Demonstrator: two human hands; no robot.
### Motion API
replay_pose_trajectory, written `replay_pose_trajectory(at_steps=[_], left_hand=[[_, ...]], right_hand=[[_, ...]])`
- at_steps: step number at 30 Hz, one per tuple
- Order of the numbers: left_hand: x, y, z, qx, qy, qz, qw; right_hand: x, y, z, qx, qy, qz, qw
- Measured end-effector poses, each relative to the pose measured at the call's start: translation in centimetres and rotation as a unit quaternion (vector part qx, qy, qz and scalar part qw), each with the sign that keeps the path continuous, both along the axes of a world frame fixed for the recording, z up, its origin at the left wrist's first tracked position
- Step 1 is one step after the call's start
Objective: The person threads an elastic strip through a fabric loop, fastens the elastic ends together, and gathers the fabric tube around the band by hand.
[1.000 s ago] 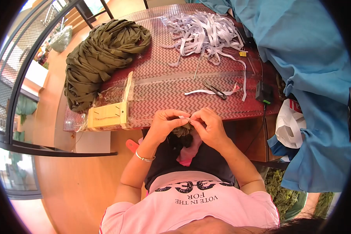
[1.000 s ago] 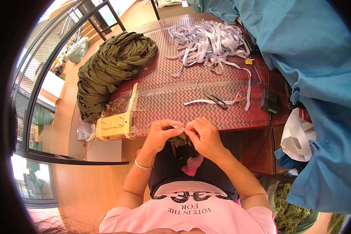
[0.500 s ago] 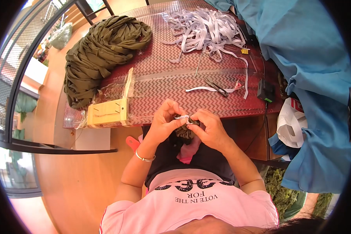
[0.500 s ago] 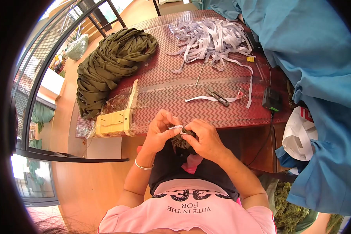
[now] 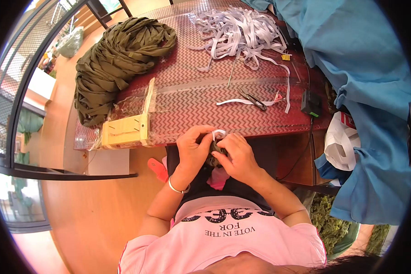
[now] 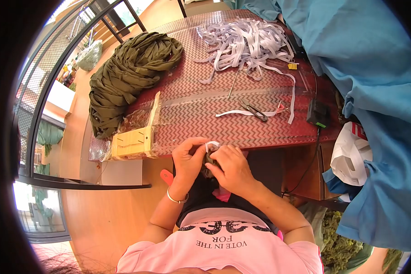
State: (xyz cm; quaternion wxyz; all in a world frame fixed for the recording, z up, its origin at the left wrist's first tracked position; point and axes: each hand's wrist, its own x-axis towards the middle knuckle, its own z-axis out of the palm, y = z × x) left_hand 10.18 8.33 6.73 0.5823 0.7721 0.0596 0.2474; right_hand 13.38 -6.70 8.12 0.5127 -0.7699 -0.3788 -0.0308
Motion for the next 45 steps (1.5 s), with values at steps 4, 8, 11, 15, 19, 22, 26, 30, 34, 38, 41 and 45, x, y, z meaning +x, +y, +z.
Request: replay_pose_trajectory(at_steps=[4, 8, 11, 15, 19, 22, 26, 30, 34, 38, 41, 45], left_hand=[[-2.3, -0.1, 0.4, 0.081, 0.006, -0.05, 0.995], [-5.0, -0.3, -1.6, 0.112, 0.021, -0.094, 0.989], [-7.5, 0.8, -3.7, 0.154, 0.062, -0.139, 0.976], [-9.9, 1.9, -5.6, 0.101, 0.111, -0.1, 0.984], [-9.2, 2.2, -7.5, 0.089, 0.115, -0.06, 0.987], [-6.7, 2.4, -10.9, 0.162, 0.099, -0.035, 0.981], [-4.9, 2.1, -9.4, 0.167, 0.186, -0.126, 0.96], [-2.8, 1.9, -1.2, -0.157, 0.243, -0.347, 0.892], [1.4, 2.6, 1.2, -0.097, 0.198, -0.228, 0.948], [4.5, 3.1, 0.0, -0.133, 0.179, -0.127, 0.967], [6.7, 2.8, -0.7, -0.186, 0.149, -0.101, 0.966], [9.9, 2.6, -1.3, -0.251, 0.094, -0.163, 0.949]], right_hand=[[-0.3, -1.2, -0.5, 0.101, 0.31, 0.042, 0.944], [-1.7, -2.5, -3.2, 0.012, 0.279, 0.109, 0.954], [-3.0, -3.3, -5.2, -0.044, 0.205, 0.127, 0.969], [-3.2, -3.9, -8.1, -0.082, 0.232, 0.053, 0.968], [-2.8, -2.9, -9.5, -0.124, 0.218, 0.02, 0.968], [-2.5, -1.7, -9.4, -0.139, 0.108, 0.002, 0.984], [0.2, -1.8, -3.2, -0.033, 0.039, 0.011, 0.999], [5.7, -1.2, 1.0, -0.033, -0.153, -0.063, 0.986], [10.4, 1.4, 0.1, -0.138, -0.241, -0.179, 0.944], [11.5, 1.6, -0.7, -0.164, -0.222, -0.173, 0.945], [11.2, 1.5, -1.5, -0.023, -0.042, -0.087, 0.995], [11.2, 1.5, -1.1, 0.019, 0.083, -0.083, 0.993]])
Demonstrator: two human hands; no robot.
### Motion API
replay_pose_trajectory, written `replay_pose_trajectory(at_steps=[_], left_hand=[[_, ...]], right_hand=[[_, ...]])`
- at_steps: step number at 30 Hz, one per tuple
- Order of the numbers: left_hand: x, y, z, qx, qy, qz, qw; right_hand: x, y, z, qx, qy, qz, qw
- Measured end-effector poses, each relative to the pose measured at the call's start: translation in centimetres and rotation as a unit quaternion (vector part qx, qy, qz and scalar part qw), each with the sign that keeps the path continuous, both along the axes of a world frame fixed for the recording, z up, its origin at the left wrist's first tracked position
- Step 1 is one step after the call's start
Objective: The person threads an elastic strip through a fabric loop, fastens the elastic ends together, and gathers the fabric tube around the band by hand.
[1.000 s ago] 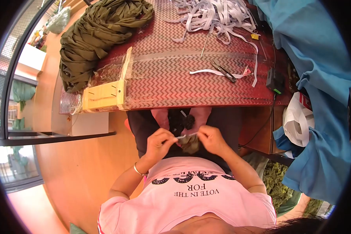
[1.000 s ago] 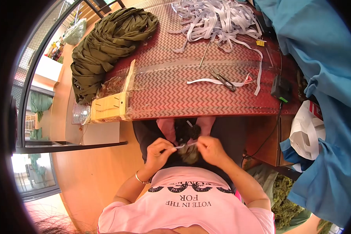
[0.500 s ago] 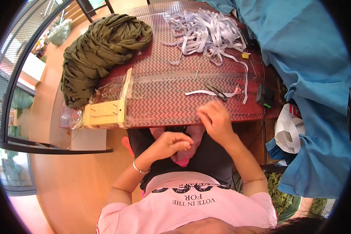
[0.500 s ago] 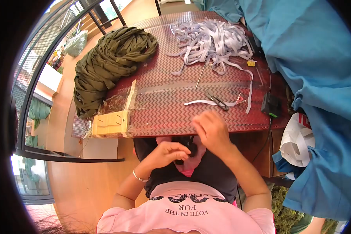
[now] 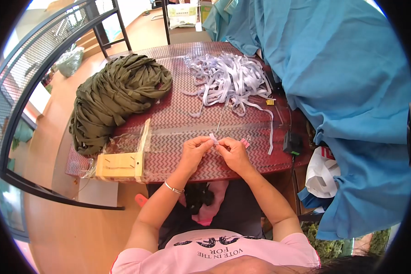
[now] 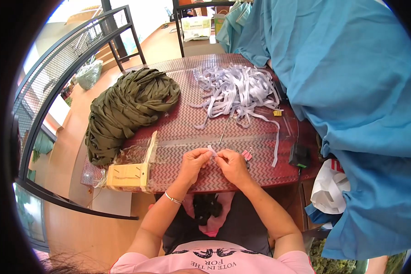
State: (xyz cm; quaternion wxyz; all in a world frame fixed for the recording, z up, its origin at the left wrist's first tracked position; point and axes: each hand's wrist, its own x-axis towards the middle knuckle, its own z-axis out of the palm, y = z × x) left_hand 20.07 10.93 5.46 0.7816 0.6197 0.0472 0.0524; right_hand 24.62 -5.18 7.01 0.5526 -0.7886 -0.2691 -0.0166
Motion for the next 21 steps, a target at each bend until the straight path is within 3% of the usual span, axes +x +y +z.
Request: replay_pose_trajectory(at_steps=[2, 3, 6, 11, 13, 16, 21], left_hand=[[2.1, 0.0, 0.9, -0.055, -0.028, -0.014, 0.998], [3.1, 0.0, 1.4, -0.083, -0.04, -0.02, 0.996], [5.6, 2.0, 2.0, -0.21, -0.004, -0.115, 0.971], [6.7, 4.2, 0.1, -0.316, 0.047, -0.153, 0.935], [5.8, 4.7, 0.9, -0.341, 0.048, -0.163, 0.925], [4.6, 6.0, 1.6, -0.32, 0.018, -0.293, 0.901], [3.9, 7.2, 2.0, -0.273, -0.04, -0.43, 0.859]], right_hand=[[0.5, -0.3, 1.3, 0.021, -0.005, -0.012, 1.0], [1.9, -0.4, 1.1, 0.028, -0.093, -0.044, 0.994], [6.3, -1.4, 2.6, -0.007, 0.06, -0.073, 0.996], [12.9, 0.6, 1.0, -0.196, -0.012, -0.093, 0.976], [13.3, 2.9, 1.6, -0.329, 0.017, -0.112, 0.938], [13.3, 4.9, 1.1, -0.412, -0.014, -0.128, 0.902], [13.5, 4.9, 2.1, -0.436, 0.031, -0.107, 0.893]])
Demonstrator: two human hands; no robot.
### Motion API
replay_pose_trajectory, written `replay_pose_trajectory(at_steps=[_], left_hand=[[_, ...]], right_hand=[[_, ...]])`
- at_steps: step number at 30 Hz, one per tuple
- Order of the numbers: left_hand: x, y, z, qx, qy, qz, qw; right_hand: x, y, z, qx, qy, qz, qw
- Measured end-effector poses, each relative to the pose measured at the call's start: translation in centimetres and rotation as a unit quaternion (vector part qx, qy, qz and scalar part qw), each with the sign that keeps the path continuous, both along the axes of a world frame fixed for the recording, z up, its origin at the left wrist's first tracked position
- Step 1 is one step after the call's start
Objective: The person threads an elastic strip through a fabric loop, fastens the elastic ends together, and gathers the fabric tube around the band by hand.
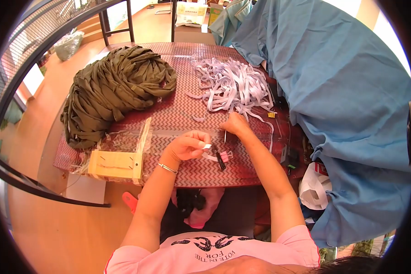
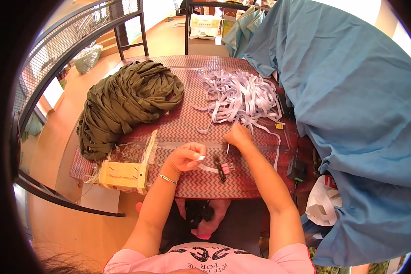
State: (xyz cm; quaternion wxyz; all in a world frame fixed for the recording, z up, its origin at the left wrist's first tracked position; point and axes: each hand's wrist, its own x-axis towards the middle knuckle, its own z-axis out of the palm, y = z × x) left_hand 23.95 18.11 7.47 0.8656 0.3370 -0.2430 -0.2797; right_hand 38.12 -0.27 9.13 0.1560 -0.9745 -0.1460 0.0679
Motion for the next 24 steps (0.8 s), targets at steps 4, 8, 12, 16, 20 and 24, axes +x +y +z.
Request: replay_pose_trajectory(at_steps=[4, 8, 12, 16, 20, 24], left_hand=[[0.6, -0.1, -0.3, -0.143, 0.004, 0.085, 0.986], [1.4, -0.9, -0.5, -0.148, 0.015, 0.265, 0.953], [1.1, -0.6, 0.0, -0.265, -0.009, 0.267, 0.927], [1.8, -0.1, -0.5, -0.043, 0.024, 0.419, 0.906], [2.2, -2.4, -1.0, 0.257, -0.163, 0.606, 0.735], [1.4, -3.9, -1.4, 0.251, -0.129, 0.545, 0.789]], right_hand=[[-1.4, -1.0, 2.2, -0.093, -0.002, 0.014, 0.996], [-2.7, -3.1, 2.6, -0.151, 0.01, 0.012, 0.988], [-5.2, -6.9, 2.5, -0.133, -0.032, 0.086, 0.987], [-6.6, -9.6, 2.6, -0.092, -0.081, 0.12, 0.985], [-5.4, -9.4, 1.3, 0.072, -0.072, 0.105, 0.989], [-4.7, -7.1, 0.2, 0.123, -0.004, 0.01, 0.992]])
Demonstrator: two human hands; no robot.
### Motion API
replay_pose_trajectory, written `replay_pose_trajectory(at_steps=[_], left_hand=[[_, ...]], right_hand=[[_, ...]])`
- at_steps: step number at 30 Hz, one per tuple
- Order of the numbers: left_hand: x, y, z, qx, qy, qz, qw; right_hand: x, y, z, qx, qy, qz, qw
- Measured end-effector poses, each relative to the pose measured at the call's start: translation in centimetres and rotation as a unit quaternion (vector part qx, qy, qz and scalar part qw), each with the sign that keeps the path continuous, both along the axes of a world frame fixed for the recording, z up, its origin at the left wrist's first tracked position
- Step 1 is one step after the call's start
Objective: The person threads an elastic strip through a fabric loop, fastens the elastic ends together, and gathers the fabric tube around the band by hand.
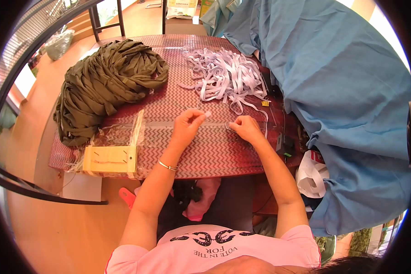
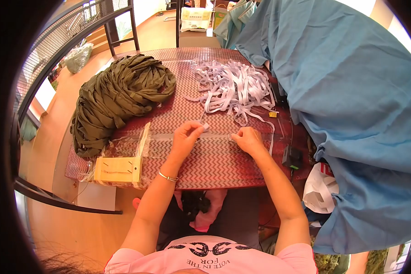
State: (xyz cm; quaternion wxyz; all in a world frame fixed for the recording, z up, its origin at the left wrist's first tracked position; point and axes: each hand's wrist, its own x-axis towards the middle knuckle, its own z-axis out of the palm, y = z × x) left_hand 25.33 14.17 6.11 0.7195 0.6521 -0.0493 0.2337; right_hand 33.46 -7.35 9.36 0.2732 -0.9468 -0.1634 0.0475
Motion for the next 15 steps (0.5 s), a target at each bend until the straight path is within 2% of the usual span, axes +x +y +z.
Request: replay_pose_trajectory(at_steps=[7, 11, 15], left_hand=[[-0.7, -0.6, 0.5, 0.067, 0.102, 0.059, 0.991], [-0.4, -0.5, 0.3, -0.048, 0.12, 0.008, 0.992], [-0.3, -0.7, 0.2, -0.056, 0.121, 0.001, 0.991]], right_hand=[[0.8, 2.0, -1.7, 0.028, 0.051, 0.011, 0.998], [0.6, 2.4, -0.9, 0.034, 0.052, -0.009, 0.998], [1.5, 2.6, -1.6, 0.006, 0.042, 0.032, 0.999]])
